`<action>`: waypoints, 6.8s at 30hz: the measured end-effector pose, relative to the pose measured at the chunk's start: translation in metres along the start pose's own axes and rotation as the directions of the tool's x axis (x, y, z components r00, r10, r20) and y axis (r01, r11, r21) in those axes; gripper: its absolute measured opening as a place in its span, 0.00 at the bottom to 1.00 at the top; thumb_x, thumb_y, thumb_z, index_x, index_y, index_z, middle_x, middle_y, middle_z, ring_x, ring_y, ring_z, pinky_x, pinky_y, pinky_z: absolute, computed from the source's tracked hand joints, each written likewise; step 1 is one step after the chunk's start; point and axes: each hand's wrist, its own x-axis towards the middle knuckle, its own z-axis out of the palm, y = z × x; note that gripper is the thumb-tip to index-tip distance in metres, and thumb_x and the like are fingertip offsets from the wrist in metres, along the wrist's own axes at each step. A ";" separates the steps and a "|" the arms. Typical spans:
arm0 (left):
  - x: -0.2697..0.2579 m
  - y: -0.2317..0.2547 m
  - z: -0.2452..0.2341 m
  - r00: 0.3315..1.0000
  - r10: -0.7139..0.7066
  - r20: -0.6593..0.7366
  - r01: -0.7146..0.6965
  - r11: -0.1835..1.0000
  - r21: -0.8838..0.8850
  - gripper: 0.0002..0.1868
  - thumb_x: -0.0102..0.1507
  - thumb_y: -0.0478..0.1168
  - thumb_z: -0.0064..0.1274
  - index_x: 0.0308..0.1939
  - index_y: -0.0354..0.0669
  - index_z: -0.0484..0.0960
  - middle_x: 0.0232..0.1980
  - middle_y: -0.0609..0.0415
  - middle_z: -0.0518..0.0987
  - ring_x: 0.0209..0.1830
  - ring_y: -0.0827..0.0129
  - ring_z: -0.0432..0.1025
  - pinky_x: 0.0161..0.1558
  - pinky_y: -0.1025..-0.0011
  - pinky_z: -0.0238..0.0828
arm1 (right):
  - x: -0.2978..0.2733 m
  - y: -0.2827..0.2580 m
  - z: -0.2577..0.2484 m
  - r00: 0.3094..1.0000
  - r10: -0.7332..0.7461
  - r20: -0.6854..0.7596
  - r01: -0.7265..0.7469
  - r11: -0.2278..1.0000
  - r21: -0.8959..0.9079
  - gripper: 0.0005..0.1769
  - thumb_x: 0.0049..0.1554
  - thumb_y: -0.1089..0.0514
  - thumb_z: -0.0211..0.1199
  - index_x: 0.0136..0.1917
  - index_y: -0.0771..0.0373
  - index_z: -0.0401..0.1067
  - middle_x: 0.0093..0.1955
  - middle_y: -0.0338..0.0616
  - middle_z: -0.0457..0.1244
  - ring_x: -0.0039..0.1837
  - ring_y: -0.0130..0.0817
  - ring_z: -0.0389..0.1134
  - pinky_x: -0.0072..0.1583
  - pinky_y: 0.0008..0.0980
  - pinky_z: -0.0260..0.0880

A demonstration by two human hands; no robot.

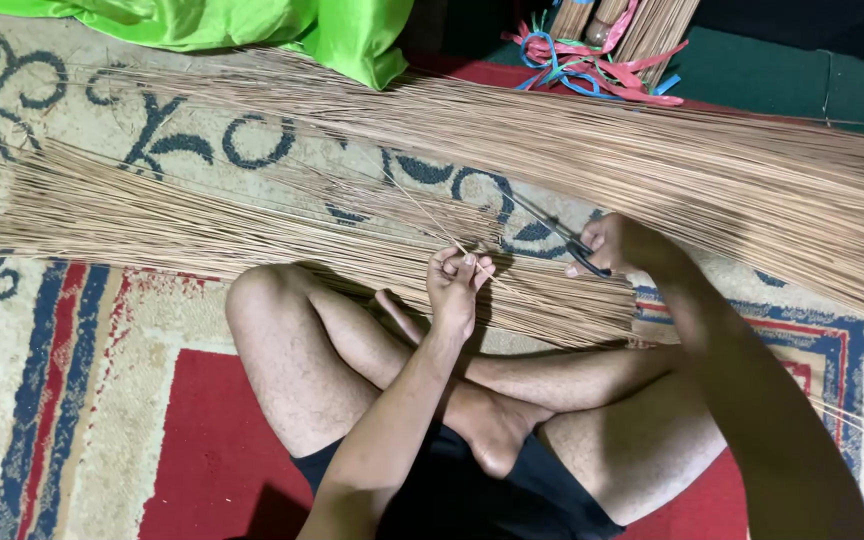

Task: Assembling a broom by gathering palm leaf ribs into a bundle and trimming the ends with scissors

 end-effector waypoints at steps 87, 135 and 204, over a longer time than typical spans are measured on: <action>-0.017 0.029 0.016 0.996 -0.013 -0.092 0.028 0.986 0.164 0.13 0.68 0.26 0.49 0.56 0.27 0.78 0.40 0.46 0.78 0.41 0.49 0.82 0.49 0.52 0.85 | 0.061 -0.038 -0.014 0.992 0.099 0.076 -0.049 0.870 -0.491 0.18 0.49 0.46 0.75 0.44 0.61 0.82 0.44 0.58 0.73 0.54 0.58 0.74 0.56 0.49 0.75; -0.048 0.156 0.131 0.711 -0.587 0.387 -0.701 -0.635 0.325 0.08 0.63 0.35 0.54 0.35 0.35 0.87 0.30 0.38 0.84 0.32 0.49 0.83 0.30 0.59 0.82 | -0.050 -0.023 0.095 0.825 -0.488 -0.286 0.462 0.873 -0.158 0.13 0.60 0.60 0.54 0.54 0.65 0.75 0.46 0.68 0.69 0.56 0.69 0.70 0.57 0.59 0.72; 0.014 0.122 -0.028 0.687 -0.223 0.691 -0.562 -0.767 0.310 0.13 0.61 0.39 0.49 0.50 0.51 0.75 0.48 0.56 0.75 0.58 0.60 0.69 0.69 0.55 0.55 | 0.032 0.075 0.191 0.423 -0.640 -0.641 0.335 0.768 -0.546 0.03 0.57 0.58 0.62 0.44 0.59 0.75 0.43 0.41 0.61 0.49 0.42 0.65 0.50 0.37 0.65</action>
